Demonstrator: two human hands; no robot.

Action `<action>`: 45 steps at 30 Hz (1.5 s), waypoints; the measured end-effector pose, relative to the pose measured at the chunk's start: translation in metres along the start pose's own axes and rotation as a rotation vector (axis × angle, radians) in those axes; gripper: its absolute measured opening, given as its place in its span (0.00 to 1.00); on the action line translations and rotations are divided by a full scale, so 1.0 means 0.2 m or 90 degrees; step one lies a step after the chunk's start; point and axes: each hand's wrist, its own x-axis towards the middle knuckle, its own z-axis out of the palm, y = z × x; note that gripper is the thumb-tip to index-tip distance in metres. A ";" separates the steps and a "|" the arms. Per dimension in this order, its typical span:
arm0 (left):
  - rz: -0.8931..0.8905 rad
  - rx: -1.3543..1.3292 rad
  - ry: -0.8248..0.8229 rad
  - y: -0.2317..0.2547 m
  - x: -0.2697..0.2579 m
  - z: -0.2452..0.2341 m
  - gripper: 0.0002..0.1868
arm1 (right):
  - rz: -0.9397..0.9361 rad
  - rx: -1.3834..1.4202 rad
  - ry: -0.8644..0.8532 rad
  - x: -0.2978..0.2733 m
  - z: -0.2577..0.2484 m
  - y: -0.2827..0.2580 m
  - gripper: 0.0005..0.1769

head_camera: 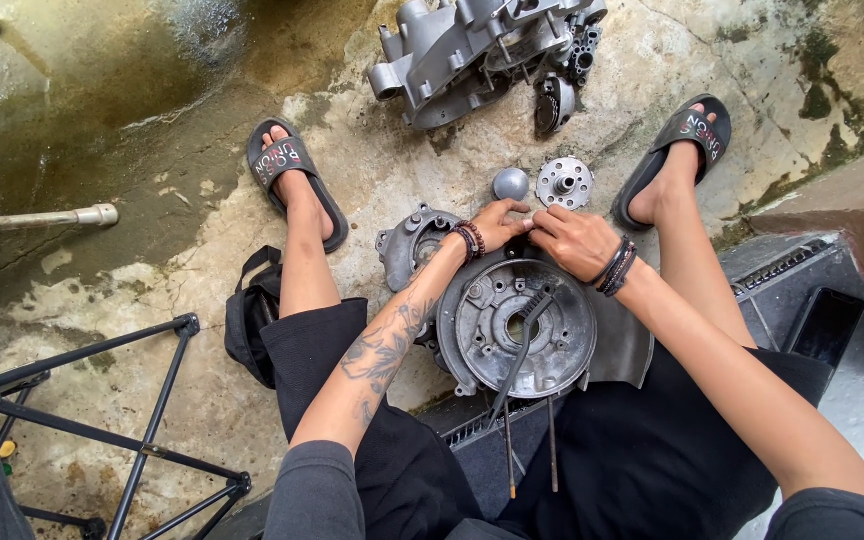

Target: Cleaning and inspecting a motorcycle engine casing using a small hand tool while sitting on the floor.

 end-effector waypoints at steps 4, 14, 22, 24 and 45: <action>0.005 -0.013 0.002 0.02 -0.03 -0.02 0.27 | 0.015 0.000 0.005 0.01 -0.01 -0.02 0.13; -0.031 -0.001 -0.011 0.23 -0.19 -0.08 0.34 | -0.006 -0.029 0.073 0.02 -0.10 0.00 0.15; -0.049 0.042 0.043 0.28 -0.23 -0.09 0.33 | -0.003 0.000 0.125 0.02 -0.12 0.01 0.15; -0.047 0.035 0.018 0.24 -0.20 -0.08 0.33 | 0.001 -0.005 0.124 0.03 -0.12 0.01 0.16; 0.216 -0.107 0.050 0.65 -0.49 -0.26 0.15 | 0.310 0.579 0.258 0.07 -0.26 0.05 0.04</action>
